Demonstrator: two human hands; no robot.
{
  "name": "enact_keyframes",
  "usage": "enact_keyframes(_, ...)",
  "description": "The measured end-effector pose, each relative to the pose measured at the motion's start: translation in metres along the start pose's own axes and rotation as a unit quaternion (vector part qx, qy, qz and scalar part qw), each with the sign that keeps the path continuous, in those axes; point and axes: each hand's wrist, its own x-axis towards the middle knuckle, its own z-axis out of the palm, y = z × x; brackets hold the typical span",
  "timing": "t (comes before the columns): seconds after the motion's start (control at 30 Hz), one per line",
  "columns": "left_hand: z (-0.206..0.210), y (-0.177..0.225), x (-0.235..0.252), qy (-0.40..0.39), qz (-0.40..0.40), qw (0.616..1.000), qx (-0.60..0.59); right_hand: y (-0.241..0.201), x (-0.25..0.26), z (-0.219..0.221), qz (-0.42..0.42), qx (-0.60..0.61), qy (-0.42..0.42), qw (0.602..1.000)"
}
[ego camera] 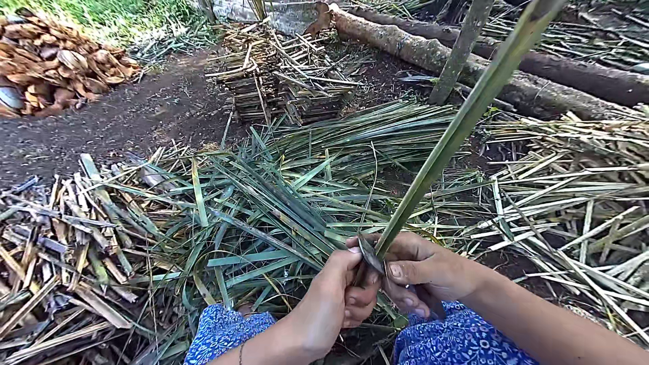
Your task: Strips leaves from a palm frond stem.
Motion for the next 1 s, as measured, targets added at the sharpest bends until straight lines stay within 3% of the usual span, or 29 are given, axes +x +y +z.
enact_keyframes(0.23, -0.012, -0.004, 0.001, -0.061, -0.009, 0.997, -0.048, -0.005, -0.007, 0.018, -0.019, -0.136, 0.164, 0.977)
enact_keyframes(0.37, -0.022, -0.004, -0.002, -0.096, -0.023, 0.994, -0.044, -0.015, -0.012, 0.006, -0.037, -0.141, 0.248, 0.958)
enact_keyframes(0.57, -0.03, 0.006, -0.007, -0.009, -0.08, 0.991, 0.11, -0.026, -0.016, -0.014, -0.052, -0.137, 0.383, 0.912)
enact_keyframes(0.73, -0.07, 0.018, -0.015, 0.038, -0.109, 0.97, 0.213, -0.043, -0.022, -0.044, -0.072, -0.14, 0.477, 0.865)
enact_keyframes(0.9, -0.125, 0.028, -0.034, 0.058, -0.106, 0.924, 0.363, -0.055, -0.023, -0.074, -0.085, -0.157, 0.529, 0.83)
enact_keyframes(1.0, -0.158, 0.029, -0.057, 0.087, -0.099, 0.855, 0.501, -0.07, -0.023, -0.094, -0.095, -0.127, 0.571, 0.806)
